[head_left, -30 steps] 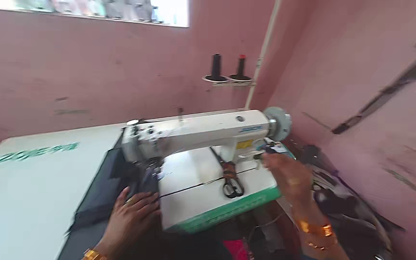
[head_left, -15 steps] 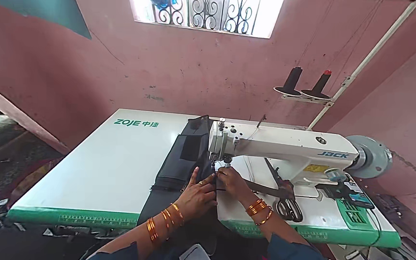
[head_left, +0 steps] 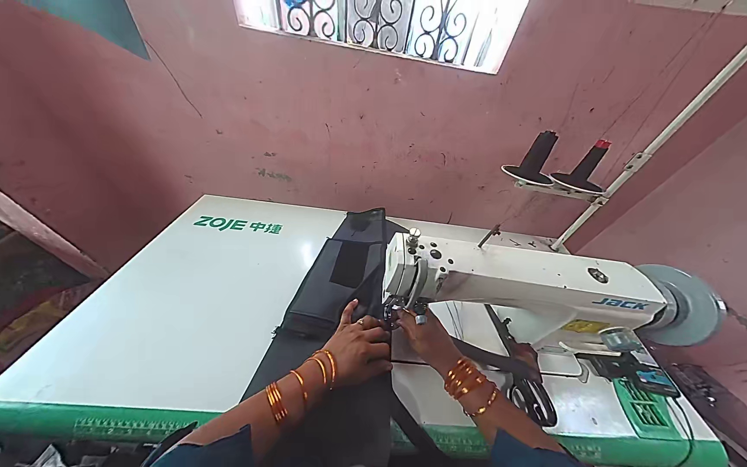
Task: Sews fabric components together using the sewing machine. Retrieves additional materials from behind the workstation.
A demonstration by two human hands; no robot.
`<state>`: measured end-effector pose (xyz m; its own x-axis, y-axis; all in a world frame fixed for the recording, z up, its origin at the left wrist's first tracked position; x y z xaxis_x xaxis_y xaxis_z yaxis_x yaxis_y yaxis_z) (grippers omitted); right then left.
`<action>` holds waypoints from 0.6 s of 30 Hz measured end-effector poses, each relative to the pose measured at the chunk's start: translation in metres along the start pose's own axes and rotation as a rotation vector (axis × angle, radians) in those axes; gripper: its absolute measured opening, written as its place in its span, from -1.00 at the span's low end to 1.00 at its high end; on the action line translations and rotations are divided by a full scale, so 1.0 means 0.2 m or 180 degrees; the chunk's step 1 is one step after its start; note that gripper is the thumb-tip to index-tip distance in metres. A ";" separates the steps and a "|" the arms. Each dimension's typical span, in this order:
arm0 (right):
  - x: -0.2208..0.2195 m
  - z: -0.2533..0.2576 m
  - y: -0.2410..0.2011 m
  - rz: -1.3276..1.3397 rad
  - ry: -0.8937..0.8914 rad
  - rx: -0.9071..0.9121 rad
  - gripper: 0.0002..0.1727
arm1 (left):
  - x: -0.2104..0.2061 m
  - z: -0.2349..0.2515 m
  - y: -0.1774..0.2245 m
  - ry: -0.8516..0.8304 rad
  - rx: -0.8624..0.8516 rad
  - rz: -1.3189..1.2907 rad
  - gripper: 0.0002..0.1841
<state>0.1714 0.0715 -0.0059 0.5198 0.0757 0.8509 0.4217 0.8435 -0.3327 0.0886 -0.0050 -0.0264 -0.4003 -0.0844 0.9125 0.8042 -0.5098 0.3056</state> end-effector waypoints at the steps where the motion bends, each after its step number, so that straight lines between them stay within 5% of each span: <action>1: 0.07 -0.02 -0.04 -0.0175 0.0388 0.0154 -0.75 | 0.01 0.01 -0.02 0.0055 -0.0026 0.0025 -0.63; 4: 0.30 -0.18 -0.09 -0.0291 0.1209 0.0280 -0.78 | 0.03 0.04 -0.04 0.0251 -0.0141 0.0135 -0.67; 8: 0.71 -0.56 0.07 -0.1180 0.1722 -0.0772 -0.69 | 0.02 0.04 -0.07 0.0177 -0.0084 0.0108 -0.63; 13: 0.86 -0.84 0.44 -0.1834 0.0922 -0.2522 -0.56 | 0.02 0.04 -0.06 0.0305 -0.0135 0.0162 -0.61; 16: 0.70 -0.95 0.55 -0.1348 0.0487 -0.2589 -0.66 | 0.02 0.03 -0.06 0.0288 -0.0155 0.0198 -0.61; 18: 0.79 -0.94 0.54 -0.1355 0.1122 -0.2115 -0.69 | 0.03 0.05 -0.07 0.0317 -0.0172 0.0246 -0.60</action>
<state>0.4386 0.0733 0.0154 0.3726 -0.4382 0.8180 0.9227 0.2686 -0.2765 0.0793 0.0109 -0.0230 -0.3819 -0.2083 0.9004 0.8105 -0.5437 0.2180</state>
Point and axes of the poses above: each hand's wrist, its own z-axis towards the middle knuckle, its own x-axis out of the back of the hand, y = z × x, the point moved 10 cm from there along z, towards the middle knuckle, and after that the axes turned 3 degrees about -y, right-handed, at the moved point
